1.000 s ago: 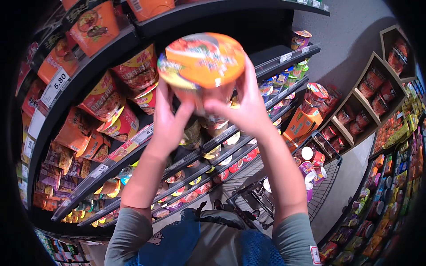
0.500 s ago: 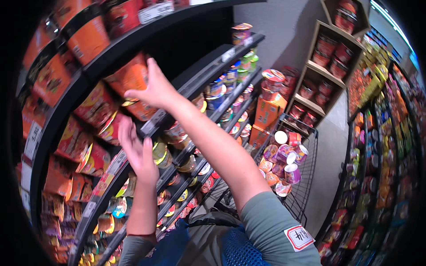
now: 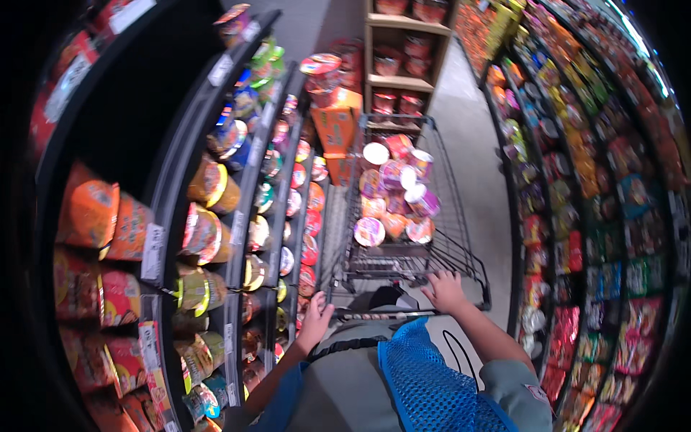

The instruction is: Stocking various brands of instant noodle bowls onto store shelves from a shopping cart.

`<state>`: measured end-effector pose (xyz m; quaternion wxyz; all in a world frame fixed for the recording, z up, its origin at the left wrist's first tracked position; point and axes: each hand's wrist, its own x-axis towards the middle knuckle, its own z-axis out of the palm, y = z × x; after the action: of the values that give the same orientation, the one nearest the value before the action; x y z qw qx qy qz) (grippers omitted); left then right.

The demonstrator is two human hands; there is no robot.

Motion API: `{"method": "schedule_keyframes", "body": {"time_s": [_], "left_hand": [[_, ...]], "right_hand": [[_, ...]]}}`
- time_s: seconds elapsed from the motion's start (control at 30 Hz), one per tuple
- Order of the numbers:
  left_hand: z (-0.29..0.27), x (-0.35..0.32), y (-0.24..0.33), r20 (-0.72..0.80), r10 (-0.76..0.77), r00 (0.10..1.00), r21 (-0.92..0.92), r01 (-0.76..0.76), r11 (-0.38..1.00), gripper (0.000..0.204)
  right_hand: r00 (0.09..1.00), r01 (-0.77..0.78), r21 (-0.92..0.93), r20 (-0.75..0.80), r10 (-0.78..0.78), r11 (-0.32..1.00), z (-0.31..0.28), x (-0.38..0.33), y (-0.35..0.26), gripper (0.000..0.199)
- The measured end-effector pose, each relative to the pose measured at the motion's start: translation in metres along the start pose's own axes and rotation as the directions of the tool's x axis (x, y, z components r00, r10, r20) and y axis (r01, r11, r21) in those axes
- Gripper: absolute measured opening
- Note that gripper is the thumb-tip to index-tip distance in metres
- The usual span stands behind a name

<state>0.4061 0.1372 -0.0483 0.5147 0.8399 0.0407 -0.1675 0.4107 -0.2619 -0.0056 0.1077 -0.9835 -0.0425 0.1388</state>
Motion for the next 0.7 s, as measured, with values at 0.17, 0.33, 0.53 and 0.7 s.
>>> {"method": "schedule_keyframes", "body": {"time_s": [0.17,0.33,0.53,0.7], "left_hand": [[-0.005,0.012,0.018,0.059,-0.072,0.996,0.309,0.051,0.950,0.046],[-0.014,0.016,-0.018,-0.124,-0.069,0.990,0.228,0.096,0.969,0.042],[-0.005,-0.015,-0.016,-0.526,0.152,0.837,0.475,0.141,0.869,0.049],[0.130,-0.021,0.138,-0.345,0.264,0.901,0.396,-0.115,0.911,0.044]], "right_hand": [[0.979,-0.158,0.135,-0.104,0.172,0.978,0.020,-0.017,-0.035,0.052],[0.990,-0.054,0.227,-0.111,0.081,0.972,0.032,-0.025,-0.031,0.049],[0.863,0.464,0.241,0.093,-0.496,0.852,-0.004,-0.028,0.017,0.048],[0.736,0.597,0.450,0.025,-0.677,0.665,-0.051,-0.026,0.111,0.047]]}}
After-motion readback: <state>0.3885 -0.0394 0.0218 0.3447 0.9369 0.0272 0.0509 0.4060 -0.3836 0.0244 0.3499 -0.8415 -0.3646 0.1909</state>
